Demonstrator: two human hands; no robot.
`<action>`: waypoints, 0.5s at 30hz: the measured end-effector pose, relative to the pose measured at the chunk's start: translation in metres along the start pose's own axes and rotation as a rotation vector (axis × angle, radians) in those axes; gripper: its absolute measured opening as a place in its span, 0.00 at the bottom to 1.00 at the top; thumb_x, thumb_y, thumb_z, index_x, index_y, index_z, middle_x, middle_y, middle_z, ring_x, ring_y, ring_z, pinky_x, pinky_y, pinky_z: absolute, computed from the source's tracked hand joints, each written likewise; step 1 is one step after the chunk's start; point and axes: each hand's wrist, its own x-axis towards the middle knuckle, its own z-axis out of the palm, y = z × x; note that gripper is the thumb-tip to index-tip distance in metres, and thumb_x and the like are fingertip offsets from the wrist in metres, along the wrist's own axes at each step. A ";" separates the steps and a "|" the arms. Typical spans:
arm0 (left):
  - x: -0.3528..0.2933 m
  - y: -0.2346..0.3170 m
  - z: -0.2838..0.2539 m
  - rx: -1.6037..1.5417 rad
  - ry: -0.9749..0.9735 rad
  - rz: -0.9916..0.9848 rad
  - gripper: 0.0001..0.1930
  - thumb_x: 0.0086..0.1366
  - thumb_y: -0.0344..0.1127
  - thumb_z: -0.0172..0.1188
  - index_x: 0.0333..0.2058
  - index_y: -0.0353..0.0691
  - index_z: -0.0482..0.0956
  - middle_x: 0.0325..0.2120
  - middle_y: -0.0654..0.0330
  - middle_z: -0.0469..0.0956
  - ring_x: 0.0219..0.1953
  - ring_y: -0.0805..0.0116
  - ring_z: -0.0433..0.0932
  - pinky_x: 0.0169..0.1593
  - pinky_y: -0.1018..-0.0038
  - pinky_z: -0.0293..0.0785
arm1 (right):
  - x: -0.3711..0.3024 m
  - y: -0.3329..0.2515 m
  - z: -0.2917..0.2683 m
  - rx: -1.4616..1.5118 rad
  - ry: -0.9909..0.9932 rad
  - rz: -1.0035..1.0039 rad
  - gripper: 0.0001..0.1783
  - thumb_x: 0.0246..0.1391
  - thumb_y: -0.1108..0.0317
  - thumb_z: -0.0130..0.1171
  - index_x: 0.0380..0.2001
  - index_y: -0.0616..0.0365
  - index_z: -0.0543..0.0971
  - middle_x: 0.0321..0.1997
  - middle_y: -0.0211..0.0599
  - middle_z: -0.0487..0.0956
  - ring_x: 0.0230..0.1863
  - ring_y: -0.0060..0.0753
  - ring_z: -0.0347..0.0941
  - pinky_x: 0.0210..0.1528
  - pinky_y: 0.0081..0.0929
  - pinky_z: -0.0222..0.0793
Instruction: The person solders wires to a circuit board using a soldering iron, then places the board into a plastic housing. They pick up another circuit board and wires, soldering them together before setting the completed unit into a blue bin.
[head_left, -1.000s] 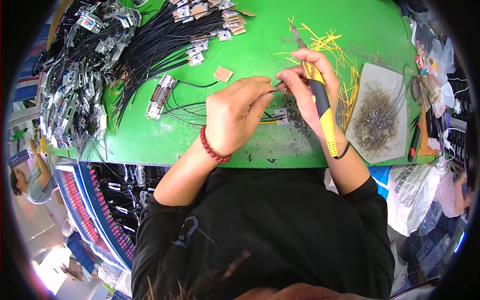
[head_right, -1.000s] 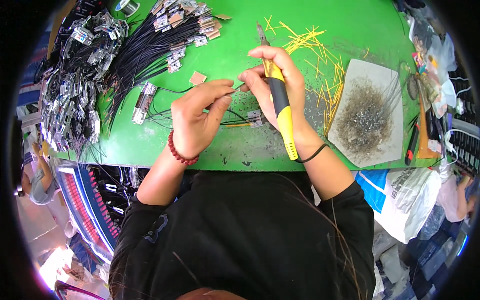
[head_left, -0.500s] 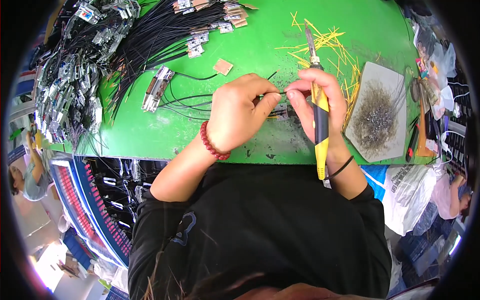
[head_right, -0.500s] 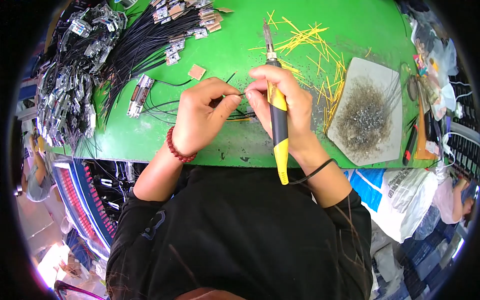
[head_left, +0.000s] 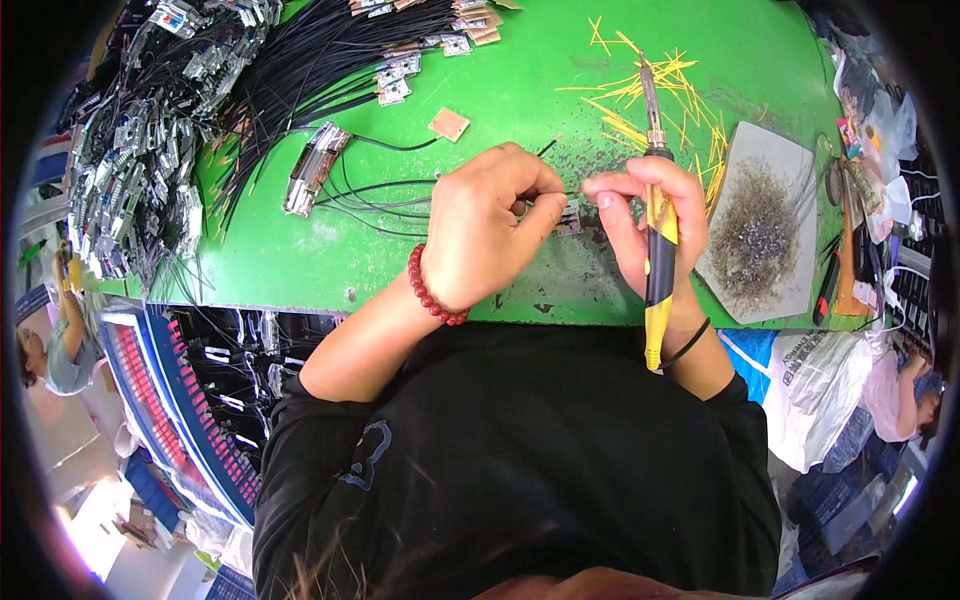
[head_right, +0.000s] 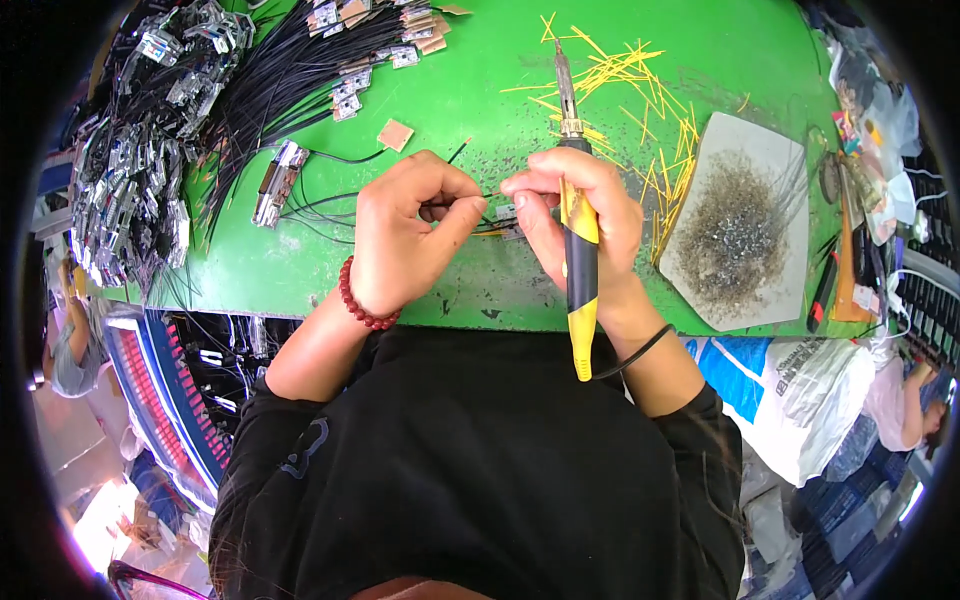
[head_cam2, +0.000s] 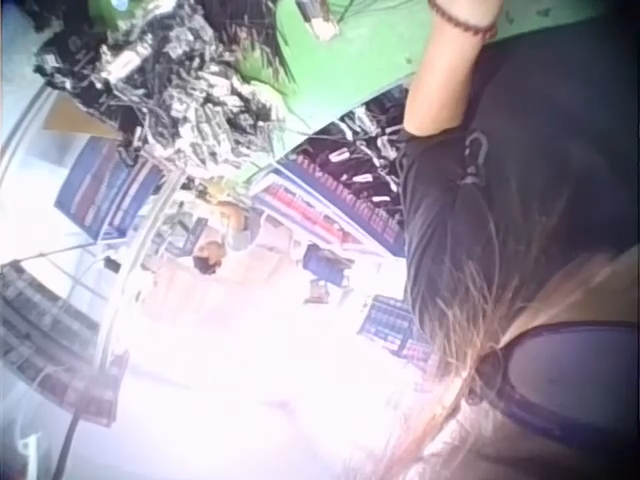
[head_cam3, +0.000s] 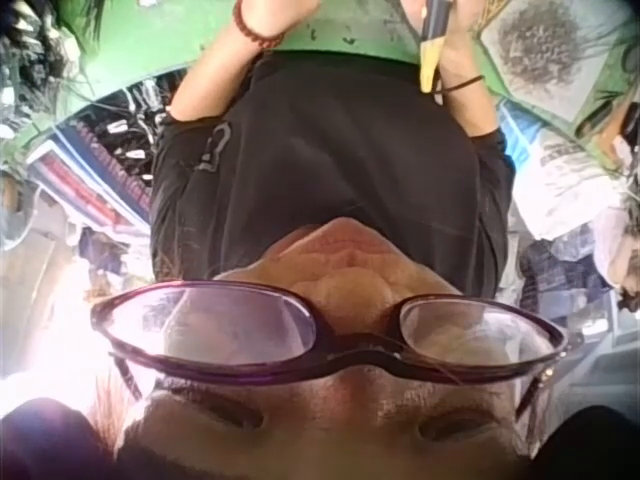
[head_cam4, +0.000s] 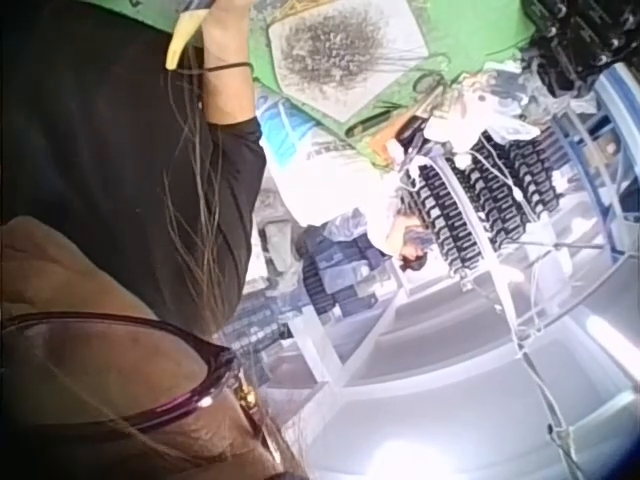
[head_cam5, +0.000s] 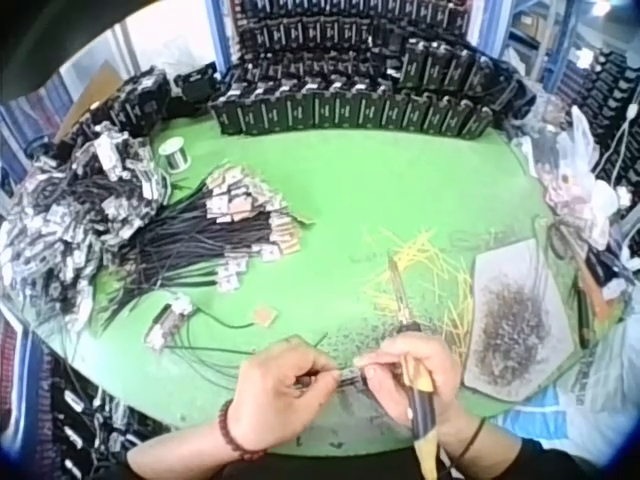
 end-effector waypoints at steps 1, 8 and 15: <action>-0.001 0.001 -0.001 0.021 -0.023 0.014 0.02 0.52 0.26 0.63 0.24 0.38 0.77 0.21 0.58 0.76 0.22 0.64 0.75 0.25 0.72 0.70 | 0.000 0.000 -0.001 0.012 -0.016 0.007 0.18 0.50 0.82 0.60 0.45 0.63 0.70 0.33 0.40 0.80 0.36 0.29 0.80 0.36 0.23 0.77; -0.007 -0.007 0.004 0.070 -0.010 0.161 0.04 0.50 0.26 0.64 0.24 0.39 0.77 0.21 0.58 0.75 0.25 0.59 0.76 0.27 0.69 0.72 | -0.001 0.001 0.003 0.021 -0.041 0.078 0.20 0.50 0.80 0.61 0.46 0.59 0.70 0.32 0.37 0.80 0.35 0.26 0.79 0.32 0.19 0.74; -0.010 -0.010 0.003 -0.027 0.024 0.123 0.04 0.51 0.24 0.65 0.26 0.37 0.78 0.21 0.59 0.75 0.24 0.64 0.75 0.27 0.71 0.72 | 0.013 -0.005 -0.003 0.287 -0.176 0.444 0.23 0.51 0.76 0.63 0.50 0.60 0.68 0.28 0.34 0.79 0.27 0.20 0.74 0.30 0.17 0.70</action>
